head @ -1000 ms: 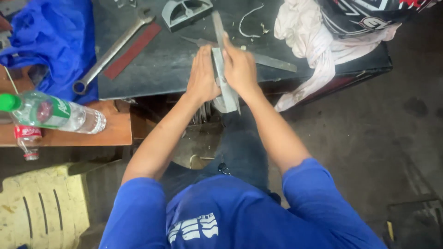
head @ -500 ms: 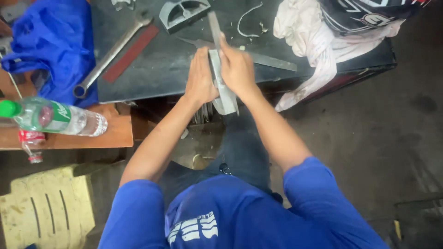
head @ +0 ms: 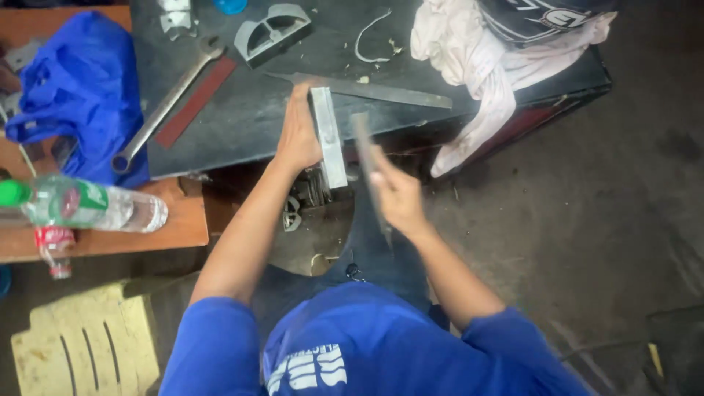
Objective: File the edges of a metal component and check dimensions with a square ruler
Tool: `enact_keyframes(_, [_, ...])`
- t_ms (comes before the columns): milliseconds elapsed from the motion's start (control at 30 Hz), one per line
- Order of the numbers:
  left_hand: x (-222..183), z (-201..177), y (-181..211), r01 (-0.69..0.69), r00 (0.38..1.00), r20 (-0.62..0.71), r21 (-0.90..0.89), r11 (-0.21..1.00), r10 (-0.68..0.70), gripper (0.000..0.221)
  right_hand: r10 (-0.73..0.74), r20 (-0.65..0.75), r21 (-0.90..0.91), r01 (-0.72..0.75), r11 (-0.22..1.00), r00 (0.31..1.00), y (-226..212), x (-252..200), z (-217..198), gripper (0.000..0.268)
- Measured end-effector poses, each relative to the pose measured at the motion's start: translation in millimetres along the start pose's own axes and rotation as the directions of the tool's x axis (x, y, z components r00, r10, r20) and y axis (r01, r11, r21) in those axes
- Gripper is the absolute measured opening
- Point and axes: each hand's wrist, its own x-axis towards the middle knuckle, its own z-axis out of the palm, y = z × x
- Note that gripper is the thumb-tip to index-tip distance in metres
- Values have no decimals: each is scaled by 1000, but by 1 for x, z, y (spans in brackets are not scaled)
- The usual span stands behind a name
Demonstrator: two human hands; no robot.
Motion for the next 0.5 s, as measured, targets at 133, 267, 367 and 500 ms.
enact_keyframes(133, [-7, 1, 1, 10, 1000, -3, 33, 999, -10, 96, 415, 39, 652, -338, 679, 909, 61, -34, -21, 44])
enact_keyframes(267, [-9, 3, -2, 17, 1000, -15, 44, 999, -16, 103, 398, 237, 907, -349, 237, 886, 96, -53, -28, 50])
enact_keyframes(367, [-8, 1, 3, 88, 996, -36, 36, 995, -87, 97, 347, 433, 896, -439, -66, 832, 144, -85, -17, 34])
enact_keyframes(500, [-6, 2, 5, 149, 989, -26, 47, 988, -148, 98, 381, 564, 806, -589, -60, 733, 154, -111, 6, 43])
